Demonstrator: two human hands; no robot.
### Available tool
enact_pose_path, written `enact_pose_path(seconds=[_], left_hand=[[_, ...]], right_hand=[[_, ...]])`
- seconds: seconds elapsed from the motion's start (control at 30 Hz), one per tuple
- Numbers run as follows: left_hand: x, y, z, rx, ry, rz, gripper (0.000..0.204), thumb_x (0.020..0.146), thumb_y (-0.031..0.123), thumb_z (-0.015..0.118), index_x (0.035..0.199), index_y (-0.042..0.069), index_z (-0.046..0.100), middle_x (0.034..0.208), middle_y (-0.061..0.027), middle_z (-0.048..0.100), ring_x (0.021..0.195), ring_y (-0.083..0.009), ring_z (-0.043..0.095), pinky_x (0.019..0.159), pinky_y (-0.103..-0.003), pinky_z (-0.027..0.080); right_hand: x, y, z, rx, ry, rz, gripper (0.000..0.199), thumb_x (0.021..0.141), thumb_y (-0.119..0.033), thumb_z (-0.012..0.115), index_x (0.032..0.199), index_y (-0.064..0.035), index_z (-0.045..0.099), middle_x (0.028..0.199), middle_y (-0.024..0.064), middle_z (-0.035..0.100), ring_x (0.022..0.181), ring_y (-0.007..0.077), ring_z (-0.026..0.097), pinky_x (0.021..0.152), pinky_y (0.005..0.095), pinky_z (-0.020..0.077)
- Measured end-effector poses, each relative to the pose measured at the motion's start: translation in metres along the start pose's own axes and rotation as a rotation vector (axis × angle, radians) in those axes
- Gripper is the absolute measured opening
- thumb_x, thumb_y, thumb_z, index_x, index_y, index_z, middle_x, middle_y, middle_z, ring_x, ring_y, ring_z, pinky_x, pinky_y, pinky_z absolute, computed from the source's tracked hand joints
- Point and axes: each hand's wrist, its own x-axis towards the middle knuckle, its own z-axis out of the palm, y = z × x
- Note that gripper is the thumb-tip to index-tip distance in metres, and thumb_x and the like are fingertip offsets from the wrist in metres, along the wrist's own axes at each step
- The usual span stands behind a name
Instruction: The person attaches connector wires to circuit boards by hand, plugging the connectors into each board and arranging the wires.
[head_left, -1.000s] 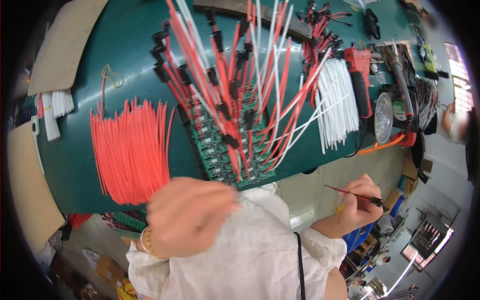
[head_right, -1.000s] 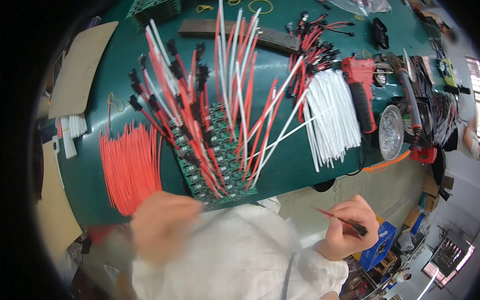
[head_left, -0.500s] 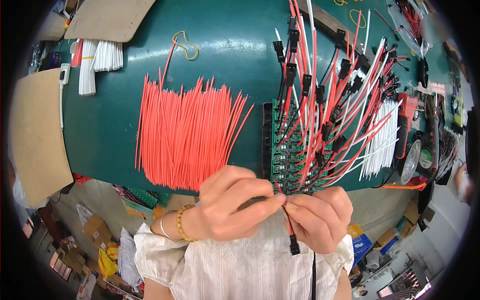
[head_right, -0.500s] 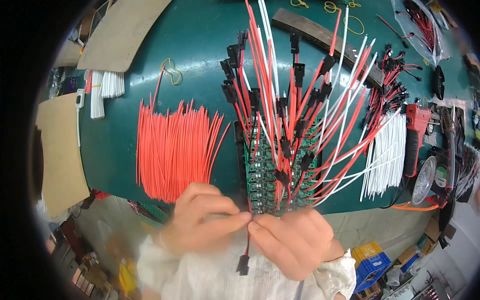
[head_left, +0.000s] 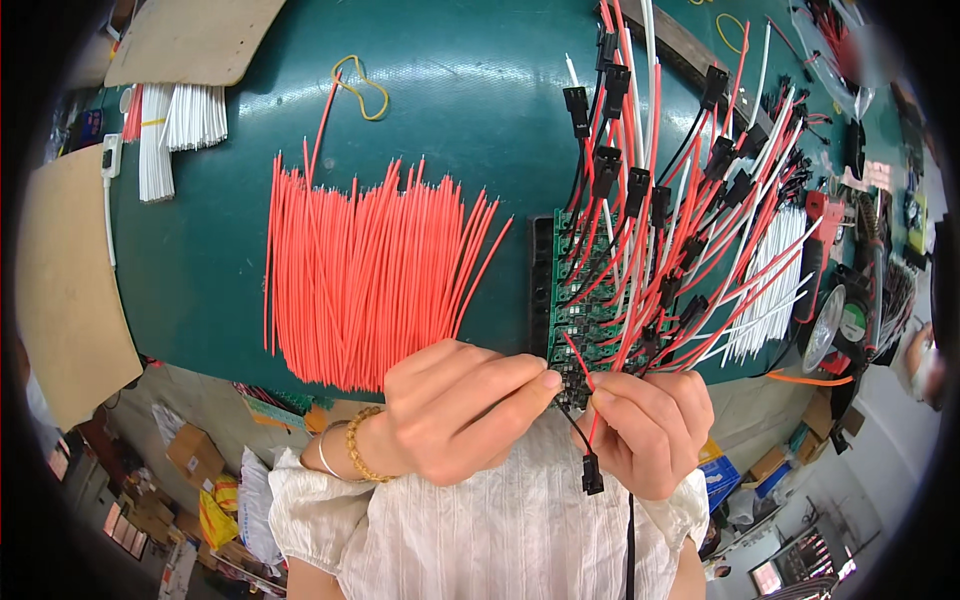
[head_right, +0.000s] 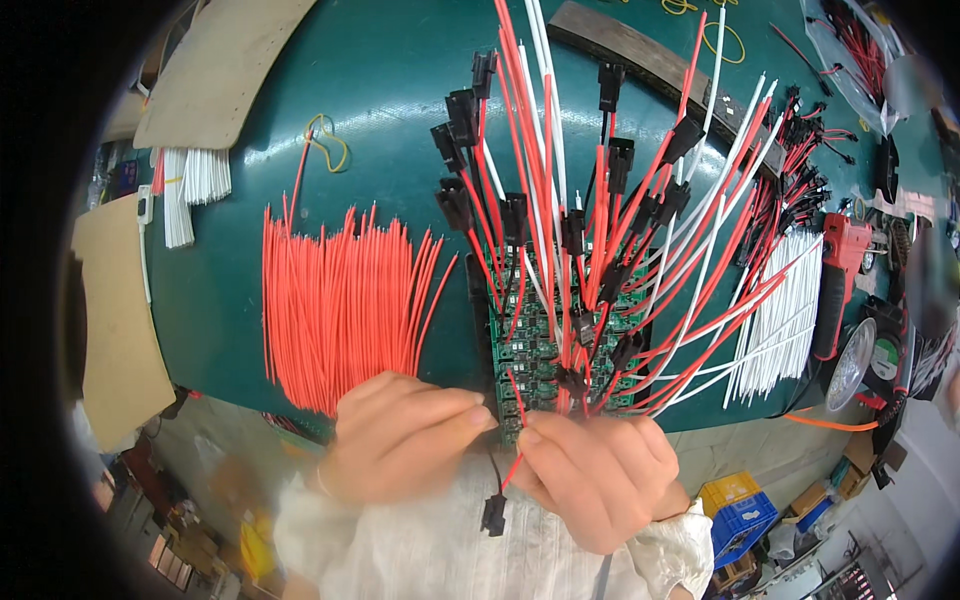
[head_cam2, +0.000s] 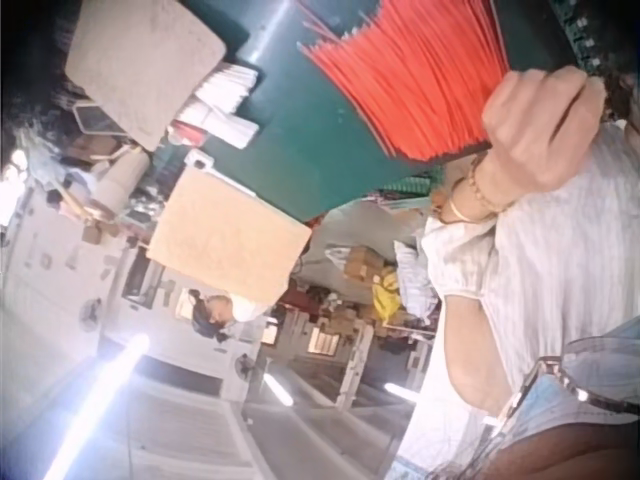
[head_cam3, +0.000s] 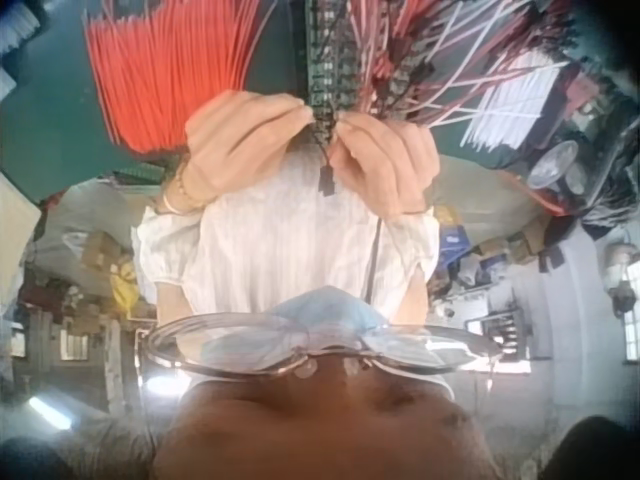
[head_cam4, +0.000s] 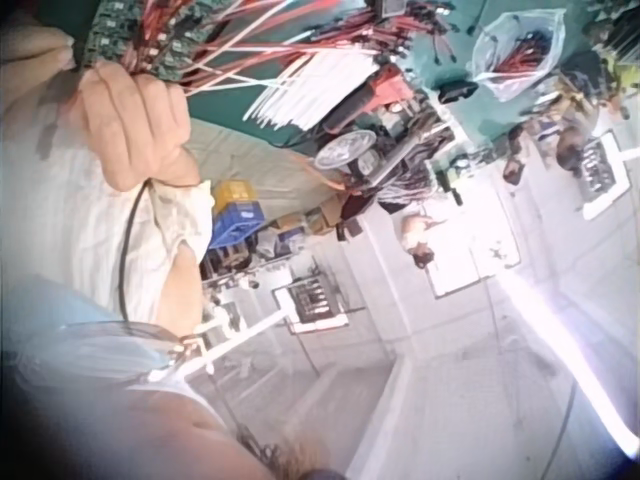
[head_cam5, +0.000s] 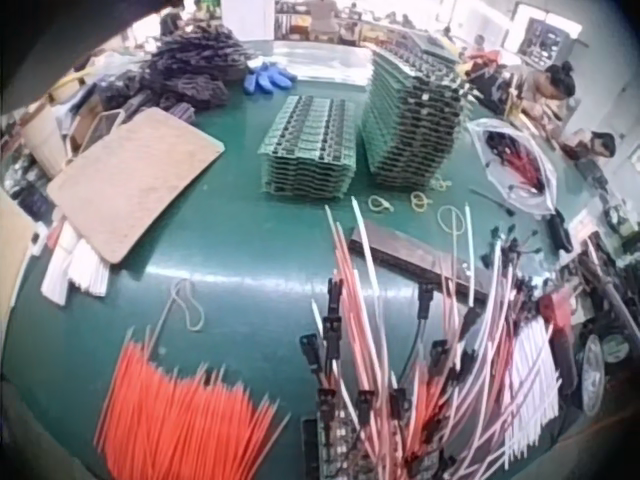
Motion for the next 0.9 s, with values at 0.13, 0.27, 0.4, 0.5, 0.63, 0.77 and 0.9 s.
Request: enact_pose_path(seconds=[0.13, 0.27, 0.4, 0.5, 0.63, 0.77, 0.9], left_hand=[[-0.001, 0.002, 0.001, 0.018, -0.003, -0.015, 0.022, 0.063, 0.002, 0.067, 0.084, -0.003, 0.069, 0.078, -0.0094, 0.065, 0.056, -0.0163, 0.059, 0.046, -0.025, 0.04], [-0.001, 0.003, 0.004, 0.018, 0.01, -0.023, 0.022, 0.063, 0.001, 0.066, 0.085, -0.003, 0.068, 0.078, -0.0092, 0.065, 0.055, -0.0165, 0.058, 0.046, -0.025, 0.04], [0.004, 0.003, 0.004, -0.016, 0.017, -0.05, 0.021, 0.063, 0.0, 0.07, 0.084, -0.001, 0.068, 0.077, -0.0083, 0.065, 0.055, -0.0173, 0.058, 0.046, -0.026, 0.04], [0.009, 0.008, 0.007, 0.016, 0.044, -0.18, 0.018, 0.064, -0.001, 0.074, 0.082, 0.001, 0.067, 0.075, -0.0076, 0.065, 0.057, -0.0195, 0.059, 0.048, -0.028, 0.042], [0.021, 0.008, 0.015, 0.022, 0.037, -0.32, 0.015, 0.069, 0.0, 0.077, 0.077, 0.003, 0.064, 0.072, -0.0081, 0.064, 0.059, -0.0238, 0.061, 0.052, -0.032, 0.045], [0.018, 0.009, 0.018, 0.029, 0.053, -0.411, 0.018, 0.069, 0.003, 0.08, 0.074, 0.003, 0.062, 0.071, -0.0078, 0.065, 0.059, -0.0238, 0.06, 0.053, -0.033, 0.046], [0.012, 0.012, 0.016, 0.068, 0.046, -0.408, 0.018, 0.071, 0.004, 0.08, 0.074, 0.003, 0.062, 0.069, -0.0073, 0.065, 0.056, -0.0207, 0.057, 0.051, -0.033, 0.043]], right_hand=[[-0.002, 0.001, 0.0, 0.002, 0.014, 0.006, 0.024, 0.067, -0.006, 0.075, 0.089, -0.0017, 0.067, 0.085, 0.0079, 0.07, 0.057, 0.015, 0.056, 0.051, 0.0251, 0.038], [-0.003, 0.004, 0.0, 0.01, 0.022, 0.008, 0.024, 0.067, -0.005, 0.074, 0.089, -0.0019, 0.066, 0.085, 0.008, 0.071, 0.057, 0.015, 0.056, 0.051, 0.0252, 0.0374], [0.006, 0.0, -0.006, 0.008, -0.015, 0.023, 0.024, 0.067, -0.005, 0.073, 0.09, -0.0004, 0.066, 0.085, 0.0089, 0.07, 0.058, 0.015, 0.056, 0.052, 0.0252, 0.0377], [-0.006, -0.001, -0.028, 0.011, 0.146, 0.171, 0.012, 0.08, -0.001, 0.069, 0.09, -0.0016, 0.061, 0.077, 0.0077, 0.066, 0.063, 0.0195, 0.056, 0.056, 0.0293, 0.0432], [-0.025, 0.054, -0.048, -0.374, 0.598, 0.922, 0.005, 0.083, -0.007, 0.069, 0.083, -0.0019, 0.068, 0.069, -0.0006, 0.063, 0.053, 0.0086, 0.048, 0.053, 0.0218, 0.0376], [-0.026, 0.096, -0.029, -0.352, 0.312, 0.881, 0.014, 0.082, -0.013, 0.072, 0.083, -0.0012, 0.066, 0.066, 0.0056, 0.065, 0.053, 0.0108, 0.053, 0.052, 0.027, 0.0425], [-0.014, 0.109, -0.031, -0.452, 0.217, 0.919, 0.017, 0.082, -0.016, 0.072, 0.081, -0.001, 0.066, 0.064, 0.0092, 0.064, 0.054, 0.0129, 0.057, 0.052, 0.0284, 0.0434]])
